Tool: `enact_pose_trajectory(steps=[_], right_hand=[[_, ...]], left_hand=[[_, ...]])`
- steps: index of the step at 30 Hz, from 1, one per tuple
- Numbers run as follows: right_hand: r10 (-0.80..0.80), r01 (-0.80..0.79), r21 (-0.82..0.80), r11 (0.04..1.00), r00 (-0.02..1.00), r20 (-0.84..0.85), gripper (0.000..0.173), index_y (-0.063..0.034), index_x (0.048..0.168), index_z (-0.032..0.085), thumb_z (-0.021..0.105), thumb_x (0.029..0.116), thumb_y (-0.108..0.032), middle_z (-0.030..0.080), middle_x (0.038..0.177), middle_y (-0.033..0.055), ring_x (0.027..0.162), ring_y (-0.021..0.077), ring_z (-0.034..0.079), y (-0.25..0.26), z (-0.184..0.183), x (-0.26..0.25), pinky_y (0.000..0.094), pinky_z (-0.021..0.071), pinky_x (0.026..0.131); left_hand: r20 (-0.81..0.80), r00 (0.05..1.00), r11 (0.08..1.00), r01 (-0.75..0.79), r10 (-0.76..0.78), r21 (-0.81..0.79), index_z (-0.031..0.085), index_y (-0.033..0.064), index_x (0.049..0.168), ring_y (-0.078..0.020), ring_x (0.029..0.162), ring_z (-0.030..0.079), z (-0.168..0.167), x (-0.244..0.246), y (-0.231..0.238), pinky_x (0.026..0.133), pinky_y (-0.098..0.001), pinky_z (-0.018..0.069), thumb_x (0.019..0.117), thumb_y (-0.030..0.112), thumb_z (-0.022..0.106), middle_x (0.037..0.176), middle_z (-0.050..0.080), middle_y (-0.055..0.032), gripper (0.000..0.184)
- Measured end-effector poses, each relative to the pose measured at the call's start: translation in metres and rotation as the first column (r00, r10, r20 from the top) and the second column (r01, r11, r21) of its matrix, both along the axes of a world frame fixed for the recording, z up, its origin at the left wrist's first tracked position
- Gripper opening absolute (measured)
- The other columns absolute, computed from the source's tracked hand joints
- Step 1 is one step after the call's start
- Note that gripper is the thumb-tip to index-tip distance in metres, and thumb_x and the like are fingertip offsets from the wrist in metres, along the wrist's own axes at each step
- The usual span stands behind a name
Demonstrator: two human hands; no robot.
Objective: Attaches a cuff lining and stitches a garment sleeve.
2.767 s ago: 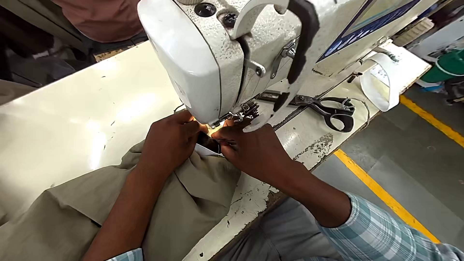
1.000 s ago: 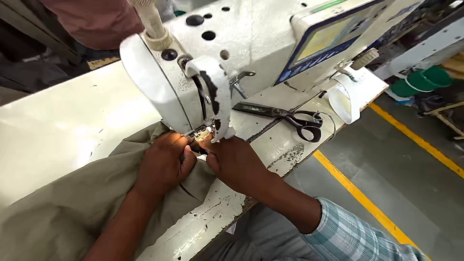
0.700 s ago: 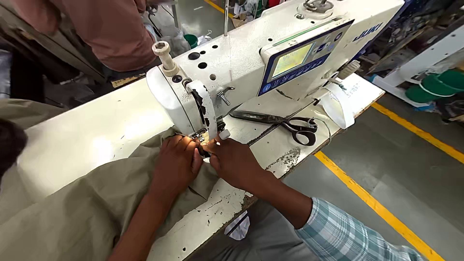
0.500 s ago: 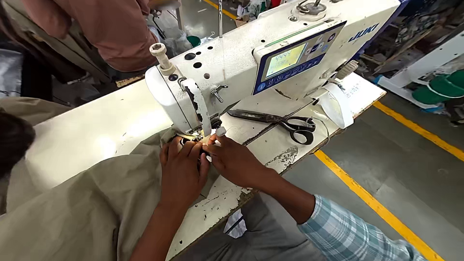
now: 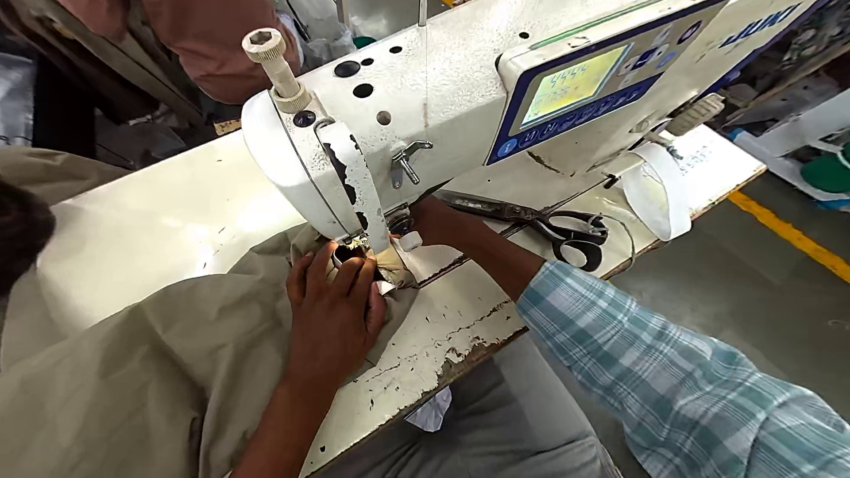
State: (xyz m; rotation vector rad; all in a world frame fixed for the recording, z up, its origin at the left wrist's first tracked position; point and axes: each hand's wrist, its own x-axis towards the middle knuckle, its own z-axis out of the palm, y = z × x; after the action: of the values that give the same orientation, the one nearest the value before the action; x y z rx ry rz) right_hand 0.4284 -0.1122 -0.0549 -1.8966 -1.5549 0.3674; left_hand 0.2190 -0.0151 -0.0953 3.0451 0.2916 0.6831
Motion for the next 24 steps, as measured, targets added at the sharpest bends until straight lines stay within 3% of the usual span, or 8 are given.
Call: enact_pose_trajectory(steps=[5,9,13,17,24], right_hand=[[-0.116,0.088,0.256,0.963,0.989,0.096,0.015,0.0049,0.088,0.071,0.072,0.0852,-0.01,0.072,0.087,0.0211,0.087,0.0348,0.072,0.001,-0.027,-0.009,0.0518,0.0539,0.076],[-0.178,0.157,0.172,0.972,0.977,0.113,0.02,0.0056,0.098,0.072,0.072,0.0859,-0.011,0.072,0.099,0.0235,0.102,0.0386,0.069,0.003,-0.028,-0.019,0.0551,0.0504,0.086],[-0.301,0.278,0.166,0.946,0.944,0.133,0.03,0.0023,0.103,0.073,0.077,0.0805,-0.017,0.071,0.107,0.0217,0.108,0.0368,0.066,0.01,-0.038,-0.033,0.0545,0.0473,0.087],[-0.364,0.343,0.176,0.923,0.925,0.11,0.027,0.0015,0.102,0.073,0.076,0.0797,-0.014,0.071,0.104,0.0201,0.106,0.0357,0.066,0.01,-0.035,-0.04,0.0531,0.0465,0.085],[-0.512,0.45,0.31,0.837,0.845,0.154,0.013,-0.0003,0.088,0.071,0.07,0.078,-0.008,0.069,0.086,0.0176,0.088,0.0362,0.066,0.012,-0.043,-0.045,0.052,0.0458,0.075]], left_hand=[[-0.083,0.994,0.997,-0.071,0.074,0.033,0.077,0.0164,0.123,-0.0409,0.133,0.055,0.008,0.0,-0.01,0.115,-0.0639,0.0283,0.1036,0.036,0.036,0.123,0.074,-0.0069,0.05],[-0.081,0.993,0.996,-0.085,0.083,-0.021,0.076,0.0174,0.123,-0.039,0.132,0.055,0.006,-0.002,-0.01,0.115,-0.0633,0.0283,0.1041,0.036,0.034,0.122,0.074,-0.0065,0.05],[-0.074,0.995,0.995,-0.077,0.072,-0.057,0.077,0.0174,0.123,-0.0391,0.13,0.056,0.004,-0.001,-0.007,0.114,-0.0624,0.0291,0.1037,0.035,0.035,0.119,0.074,-0.0074,0.049],[-0.076,0.995,0.994,-0.065,0.058,-0.083,0.077,0.0168,0.121,-0.0393,0.13,0.056,0.004,-0.002,-0.004,0.114,-0.0623,0.0289,0.104,0.036,0.034,0.118,0.074,-0.0084,0.05],[-0.062,0.998,0.994,0.019,-0.025,-0.107,0.079,0.0154,0.116,-0.0389,0.123,0.06,0.003,0.004,0.011,0.111,-0.0628,0.032,0.1038,0.037,0.034,0.115,0.075,-0.0086,0.051]])
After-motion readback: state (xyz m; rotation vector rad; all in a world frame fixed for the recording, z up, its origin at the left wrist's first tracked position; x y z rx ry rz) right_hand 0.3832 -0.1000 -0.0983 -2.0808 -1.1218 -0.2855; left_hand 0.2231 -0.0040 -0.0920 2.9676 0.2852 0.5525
